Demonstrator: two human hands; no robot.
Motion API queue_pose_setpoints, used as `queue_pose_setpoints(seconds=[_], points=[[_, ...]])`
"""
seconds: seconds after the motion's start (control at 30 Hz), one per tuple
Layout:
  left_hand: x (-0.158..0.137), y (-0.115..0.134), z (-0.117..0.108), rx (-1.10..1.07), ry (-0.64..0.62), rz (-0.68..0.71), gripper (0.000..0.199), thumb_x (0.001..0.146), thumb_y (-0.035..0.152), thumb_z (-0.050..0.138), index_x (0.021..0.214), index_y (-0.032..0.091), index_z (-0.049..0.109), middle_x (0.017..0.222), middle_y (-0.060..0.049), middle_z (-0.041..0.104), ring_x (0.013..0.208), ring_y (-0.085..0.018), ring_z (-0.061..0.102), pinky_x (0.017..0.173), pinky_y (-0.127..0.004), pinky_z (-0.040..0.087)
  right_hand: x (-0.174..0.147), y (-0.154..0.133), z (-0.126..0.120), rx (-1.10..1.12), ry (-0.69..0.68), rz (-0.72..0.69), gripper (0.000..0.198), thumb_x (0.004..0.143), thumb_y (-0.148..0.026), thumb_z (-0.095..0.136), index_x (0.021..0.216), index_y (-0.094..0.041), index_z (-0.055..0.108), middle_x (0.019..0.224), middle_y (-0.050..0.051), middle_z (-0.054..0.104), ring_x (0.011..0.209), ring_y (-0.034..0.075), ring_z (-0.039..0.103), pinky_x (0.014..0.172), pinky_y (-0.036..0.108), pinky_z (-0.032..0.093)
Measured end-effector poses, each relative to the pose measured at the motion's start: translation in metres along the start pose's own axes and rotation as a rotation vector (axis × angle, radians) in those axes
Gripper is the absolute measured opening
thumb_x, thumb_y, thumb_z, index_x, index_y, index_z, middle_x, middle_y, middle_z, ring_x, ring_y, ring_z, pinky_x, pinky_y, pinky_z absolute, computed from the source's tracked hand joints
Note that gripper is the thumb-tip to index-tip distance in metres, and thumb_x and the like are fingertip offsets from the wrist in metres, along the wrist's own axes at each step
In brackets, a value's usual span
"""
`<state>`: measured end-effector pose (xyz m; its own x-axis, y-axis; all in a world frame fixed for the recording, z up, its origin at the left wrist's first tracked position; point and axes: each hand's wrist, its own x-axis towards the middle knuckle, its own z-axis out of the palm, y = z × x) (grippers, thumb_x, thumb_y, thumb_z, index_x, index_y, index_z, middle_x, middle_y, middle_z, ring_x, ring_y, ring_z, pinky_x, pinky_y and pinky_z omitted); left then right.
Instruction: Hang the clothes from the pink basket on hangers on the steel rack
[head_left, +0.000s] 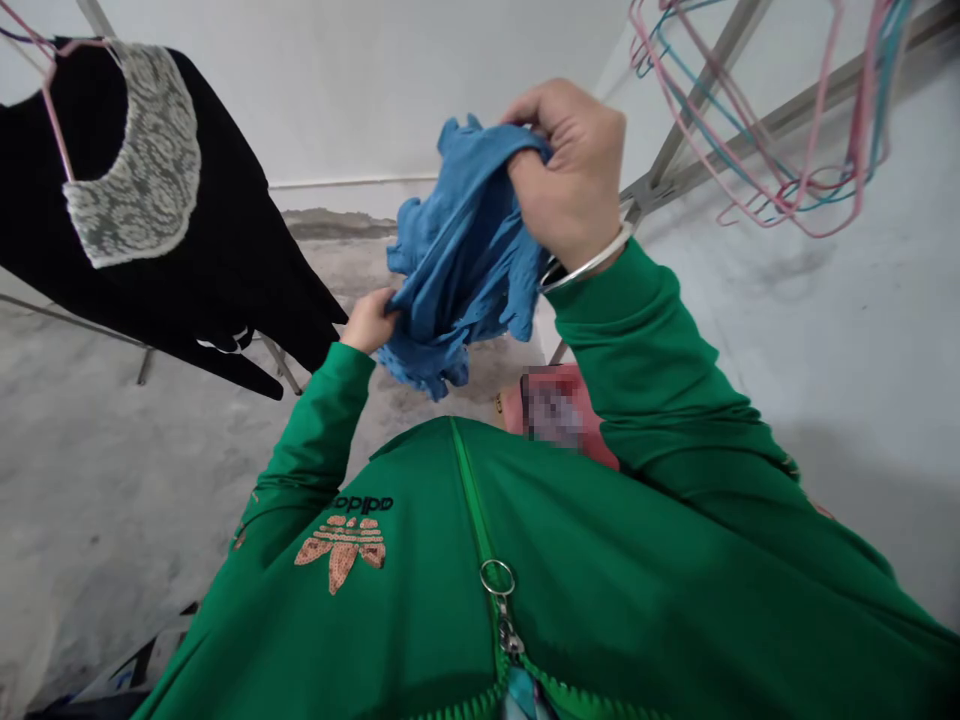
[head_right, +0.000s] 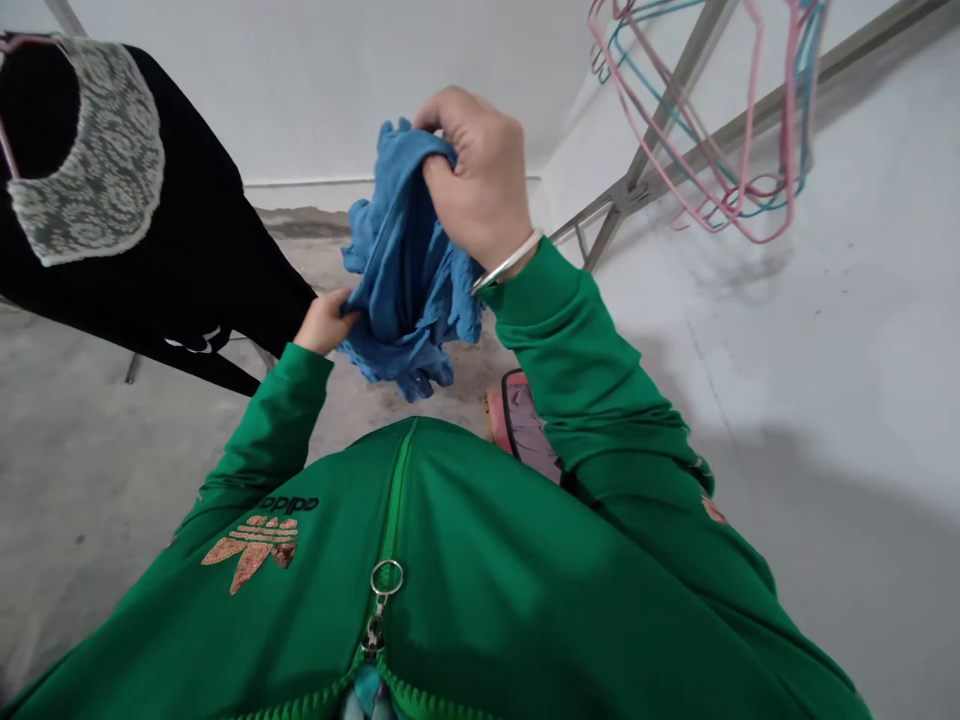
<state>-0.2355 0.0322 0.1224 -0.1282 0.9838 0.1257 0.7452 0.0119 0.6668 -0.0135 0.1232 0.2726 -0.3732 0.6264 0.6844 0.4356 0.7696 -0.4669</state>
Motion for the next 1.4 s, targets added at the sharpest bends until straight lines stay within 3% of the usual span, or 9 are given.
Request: queue_pose_setpoints(seconds=[0.13,0.23,0.43,0.57,0.73,0.83,1.0,1.17,1.4], points=[[0.0,-0.017,-0.047,0.086,0.214,-0.071,0.014,0.074,0.009,0.052,0.082,0.013,0.062,0.079,-0.005,0.061,0.084,-0.021,0.06,0.083,-0.039,0.047,-0.003,0.016,-0.012,-0.051,-0.042,0.048,0.015,0.081,-0.011,0.053,0.082,-0.021,0.064,0.087,0.0,0.068,0.09,0.018,0.065,0.085,0.034,0.052],[-0.003,-0.008,-0.073,0.151,0.426,-0.1,0.007,0.08,0.013,0.054,0.084,0.016,0.059,0.096,-0.012,0.057,0.101,-0.027,0.057,0.091,-0.048,0.041,-0.006,0.022,-0.012,-0.1,-0.071,0.047,0.014,0.079,-0.012,0.055,0.079,-0.023,0.063,0.083,0.001,0.068,0.085,0.019,0.064,0.081,0.035,0.052],[-0.017,0.014,-0.096,0.326,0.803,-0.206,0.013,0.079,0.02,0.059,0.088,0.02,0.051,0.1,-0.012,0.053,0.107,-0.031,0.053,0.089,-0.049,0.037,-0.021,0.039,0.003,-0.038,-0.098,0.078,0.012,0.077,-0.012,0.056,0.079,-0.023,0.059,0.081,0.004,0.065,0.082,0.019,0.06,0.082,0.036,0.05],[-0.018,0.016,-0.085,-0.15,0.734,-0.161,0.011,0.082,0.026,0.054,0.078,0.016,0.052,0.07,0.003,0.047,0.076,-0.011,0.053,0.075,-0.032,0.037,-0.039,0.052,0.014,0.01,-0.141,0.073,0.014,0.075,-0.011,0.052,0.082,-0.019,0.062,0.081,0.005,0.066,0.083,0.022,0.06,0.084,0.039,0.048],[-0.02,0.032,-0.07,-0.704,0.632,-0.282,0.025,0.061,0.038,0.063,0.074,0.019,0.053,0.058,0.006,0.047,0.052,-0.009,0.044,0.05,-0.021,0.035,-0.051,0.068,0.021,0.05,-0.193,0.11,0.018,0.074,-0.011,0.049,0.081,-0.017,0.064,0.087,0.007,0.068,0.087,0.021,0.062,0.084,0.034,0.049],[-0.027,0.046,-0.072,-0.655,0.512,-0.332,0.023,0.058,0.033,0.062,0.076,0.02,0.058,0.056,0.005,0.052,0.048,-0.009,0.043,0.046,-0.019,0.033,-0.051,0.078,0.018,0.084,-0.22,0.132,0.019,0.073,-0.009,0.048,0.081,-0.017,0.064,0.088,0.007,0.069,0.089,0.02,0.063,0.084,0.032,0.048],[-0.042,0.07,-0.075,-0.38,0.049,-0.301,0.019,0.053,0.028,0.07,0.054,0.017,0.055,0.047,0.005,0.047,0.044,-0.008,0.037,0.041,-0.018,0.024,-0.05,0.09,0.013,0.047,-0.32,0.179,0.021,0.073,-0.006,0.05,0.082,-0.016,0.066,0.09,0.008,0.069,0.09,0.02,0.062,0.085,0.03,0.047],[-0.062,0.087,-0.069,-0.734,-0.115,-0.382,0.028,0.051,0.026,0.074,0.045,0.017,0.048,0.039,0.006,0.039,0.036,-0.005,0.03,0.039,-0.018,0.021,-0.03,0.104,-0.011,0.04,-0.622,0.105,0.012,0.073,-0.013,0.063,0.084,-0.015,0.067,0.085,0.006,0.067,0.076,0.016,0.06,0.073,0.027,0.046],[-0.072,0.095,-0.065,-0.886,0.084,-0.504,0.018,0.051,0.031,0.075,0.057,0.017,0.065,0.047,0.001,0.058,0.042,-0.009,0.048,0.042,-0.019,0.036,0.021,0.151,-0.108,-0.632,0.047,0.352,0.035,0.084,-0.032,0.059,0.111,-0.009,0.061,0.115,0.021,0.06,0.105,0.031,0.055,0.087,0.042,0.045]])
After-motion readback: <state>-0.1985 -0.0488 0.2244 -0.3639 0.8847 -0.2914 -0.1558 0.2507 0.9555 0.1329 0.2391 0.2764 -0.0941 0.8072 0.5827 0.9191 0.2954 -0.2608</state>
